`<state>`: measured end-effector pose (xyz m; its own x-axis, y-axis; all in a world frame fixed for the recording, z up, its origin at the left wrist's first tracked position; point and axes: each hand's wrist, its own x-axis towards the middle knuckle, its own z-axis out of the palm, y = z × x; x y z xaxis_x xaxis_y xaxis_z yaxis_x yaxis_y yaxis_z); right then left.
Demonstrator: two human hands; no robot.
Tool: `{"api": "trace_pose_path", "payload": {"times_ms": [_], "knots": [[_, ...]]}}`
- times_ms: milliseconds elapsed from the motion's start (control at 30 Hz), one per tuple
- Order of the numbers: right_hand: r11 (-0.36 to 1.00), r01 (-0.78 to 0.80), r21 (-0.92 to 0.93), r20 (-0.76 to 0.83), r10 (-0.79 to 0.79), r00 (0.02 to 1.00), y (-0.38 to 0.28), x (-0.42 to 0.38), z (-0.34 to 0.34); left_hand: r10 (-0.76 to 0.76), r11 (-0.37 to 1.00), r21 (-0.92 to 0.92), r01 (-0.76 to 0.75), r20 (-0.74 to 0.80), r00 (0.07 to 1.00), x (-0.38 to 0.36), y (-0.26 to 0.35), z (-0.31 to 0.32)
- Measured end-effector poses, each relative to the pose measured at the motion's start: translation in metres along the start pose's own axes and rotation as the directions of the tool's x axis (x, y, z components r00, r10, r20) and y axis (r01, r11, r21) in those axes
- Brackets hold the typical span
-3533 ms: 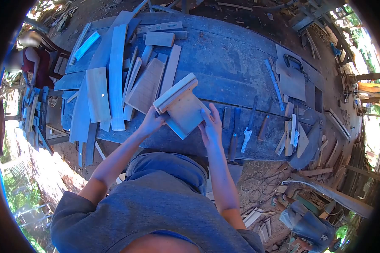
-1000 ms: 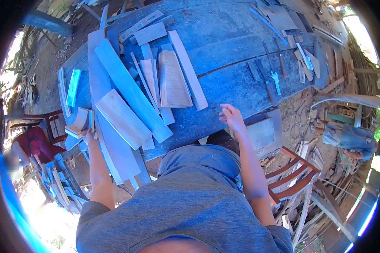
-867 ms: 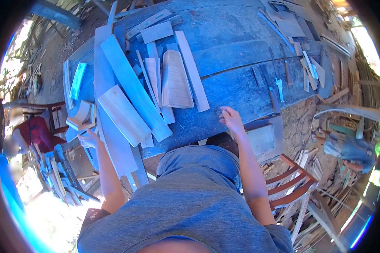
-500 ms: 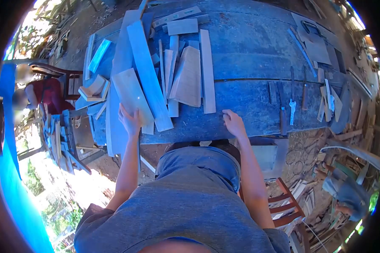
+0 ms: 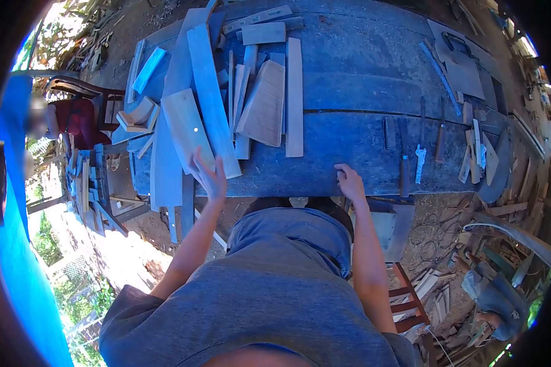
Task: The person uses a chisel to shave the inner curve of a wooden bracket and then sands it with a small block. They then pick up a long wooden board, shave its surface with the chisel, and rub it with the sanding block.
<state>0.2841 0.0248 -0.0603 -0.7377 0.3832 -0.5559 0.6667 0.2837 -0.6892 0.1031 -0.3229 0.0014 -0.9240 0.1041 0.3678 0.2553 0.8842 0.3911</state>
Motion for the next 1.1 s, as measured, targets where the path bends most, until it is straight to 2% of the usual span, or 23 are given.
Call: {"api": "trace_pose_path", "payload": {"times_ms": [67,100,133,167,200,233,300,333,400,433,500,533,600,767,833,867,933,1033,1100], "knots": [[0.999,-0.041,0.031,0.020,0.040,0.999,-0.002,-0.006,-0.005,-0.271,0.950,-0.134,0.282,0.095,0.958,-0.046,-0.006,0.019],[0.994,-0.084,0.066,0.043,0.081,0.996,-0.003,-0.010,-0.008,-0.274,0.948,-0.139,0.285,0.095,0.957,-0.059,-0.014,0.031],[0.995,-0.083,0.060,0.040,0.080,0.996,-0.001,-0.011,-0.009,-0.567,0.807,-0.161,0.568,0.059,0.822,-0.067,-0.019,0.040],[0.996,-0.063,0.056,0.045,0.060,0.997,0.001,-0.012,-0.009,-0.802,0.581,-0.192,0.791,0.033,0.597,-0.075,-0.027,0.048],[0.998,-0.043,0.051,0.053,0.040,0.998,0.003,-0.013,-0.010,-0.866,0.336,-0.521,0.784,0.157,0.475,-0.060,-0.022,0.042],[0.998,-0.039,0.044,0.056,0.037,0.998,0.003,-0.014,-0.011,-0.870,0.329,-0.524,0.785,0.155,0.469,-0.049,-0.031,0.043],[0.995,-0.070,0.078,0.065,0.065,0.996,-0.001,-0.012,-0.012,-0.794,-0.091,-0.756,0.649,0.448,0.410,-0.026,-0.053,0.043],[0.996,-0.060,0.071,0.071,0.055,0.996,0.007,-0.005,-0.009,-0.800,-0.093,-0.762,0.641,0.440,0.407,-0.012,-0.053,0.042],[0.990,-0.019,0.143,0.036,0.014,0.999,0.012,0.006,-0.006,-0.842,-0.221,-0.759,0.613,0.466,0.273,0.008,-0.055,0.041],[0.990,-0.013,0.143,0.035,0.008,0.999,0.010,0.008,-0.006,-0.842,-0.221,-0.762,0.608,0.464,0.276,0.008,-0.062,0.042],[0.956,-0.176,0.233,0.032,0.174,0.984,0.004,0.009,-0.006,-0.801,-0.129,-0.787,0.603,0.441,0.404,0.005,-0.073,0.043],[0.956,-0.174,0.238,0.023,0.174,0.985,0.001,0.010,-0.007,-0.795,-0.129,-0.787,0.603,0.445,0.411,0.009,-0.070,0.037],[0.954,-0.178,0.240,-0.006,0.184,0.983,0.000,0.008,-0.005,-0.748,-0.211,-0.776,0.595,0.520,0.412,0.013,-0.067,0.023],[0.962,-0.154,0.224,-0.092,0.178,0.980,-0.003,0.004,0.000,-0.691,-0.169,-0.762,0.625,0.544,0.476,0.043,-0.078,-0.017],[0.963,-0.147,0.225,-0.122,0.178,0.977,-0.003,0.001,0.003,-0.730,-0.071,-0.756,0.651,0.484,0.483,0.069,-0.071,-0.043],[0.967,-0.148,0.207,-0.131,0.178,0.975,-0.003,0.002,0.003,-0.730,-0.068,-0.757,0.650,0.482,0.485,0.078,-0.078,-0.044],[0.970,-0.152,0.192,-0.135,0.180,0.974,-0.003,0.004,0.007,-0.733,0.103,-0.748,0.656,0.388,0.558,0.097,-0.094,-0.048],[0.963,-0.192,0.191,-0.173,0.225,0.959,-0.002,0.003,0.007,-0.694,0.059,-0.795,0.603,0.402,0.597,0.123,-0.103,-0.040],[0.958,-0.176,0.224,-0.179,0.218,0.959,-0.003,0.004,0.008,-0.651,0.037,-0.771,0.636,0.464,0.601,0.139,-0.096,-0.028]]}}
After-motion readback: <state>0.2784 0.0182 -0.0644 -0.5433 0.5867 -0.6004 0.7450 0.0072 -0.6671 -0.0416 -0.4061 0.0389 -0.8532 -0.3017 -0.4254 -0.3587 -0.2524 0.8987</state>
